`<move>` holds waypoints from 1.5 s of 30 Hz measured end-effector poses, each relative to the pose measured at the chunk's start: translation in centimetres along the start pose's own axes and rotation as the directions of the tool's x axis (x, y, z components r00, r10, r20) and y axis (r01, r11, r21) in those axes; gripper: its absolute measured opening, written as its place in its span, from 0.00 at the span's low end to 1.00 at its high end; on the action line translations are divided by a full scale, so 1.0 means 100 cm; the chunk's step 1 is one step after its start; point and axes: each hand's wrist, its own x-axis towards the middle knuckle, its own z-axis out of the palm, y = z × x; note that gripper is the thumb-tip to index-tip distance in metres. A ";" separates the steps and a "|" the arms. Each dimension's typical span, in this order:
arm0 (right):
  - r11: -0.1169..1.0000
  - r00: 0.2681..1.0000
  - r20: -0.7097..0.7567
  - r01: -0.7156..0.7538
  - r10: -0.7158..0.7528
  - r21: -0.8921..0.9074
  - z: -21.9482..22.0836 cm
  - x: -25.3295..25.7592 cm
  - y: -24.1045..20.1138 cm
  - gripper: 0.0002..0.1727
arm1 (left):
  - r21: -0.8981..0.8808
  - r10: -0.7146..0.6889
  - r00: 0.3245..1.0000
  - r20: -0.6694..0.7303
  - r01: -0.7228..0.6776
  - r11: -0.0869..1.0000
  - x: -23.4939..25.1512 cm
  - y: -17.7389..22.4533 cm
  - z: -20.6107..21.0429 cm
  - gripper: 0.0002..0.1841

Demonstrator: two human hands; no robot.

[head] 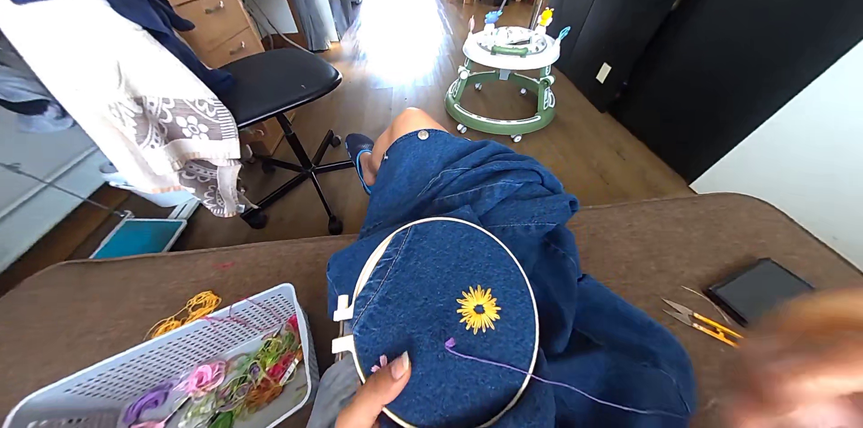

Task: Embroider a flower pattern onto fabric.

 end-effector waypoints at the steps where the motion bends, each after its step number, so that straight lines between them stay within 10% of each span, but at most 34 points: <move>1: 0.997 0.989 0.141 0.035 -0.044 0.065 0.022 0.000 0.004 0.08 | 0.001 -0.009 1.000 -0.004 0.009 1.000 0.000 0.000 -0.001 0.10; 5: 0.973 0.933 0.324 0.091 -0.158 0.212 0.087 -0.001 0.003 0.10 | 0.026 0.002 0.995 -0.101 0.001 1.000 0.000 -0.001 0.000 0.11; 12: 0.935 0.935 0.244 0.304 -0.256 -0.182 0.102 0.002 0.034 0.09 | -0.007 0.285 0.954 -0.091 -0.287 0.958 0.018 -0.018 0.017 0.10; 18: 0.969 0.978 0.079 0.203 -0.194 -0.138 0.104 -0.004 0.042 0.07 | -0.033 0.132 0.982 -0.132 -0.138 0.990 0.017 -0.033 0.014 0.09; 30: 0.876 0.942 -0.019 0.304 -0.335 -0.374 0.123 -0.006 0.053 0.08 | 0.221 0.286 0.952 -0.113 -0.257 0.941 -0.003 -0.031 0.018 0.11; 45: 0.794 0.908 -0.004 0.363 -0.419 -0.488 0.128 -0.009 0.056 0.07 | 0.106 0.230 0.959 -0.166 -0.215 0.971 0.000 -0.029 0.012 0.12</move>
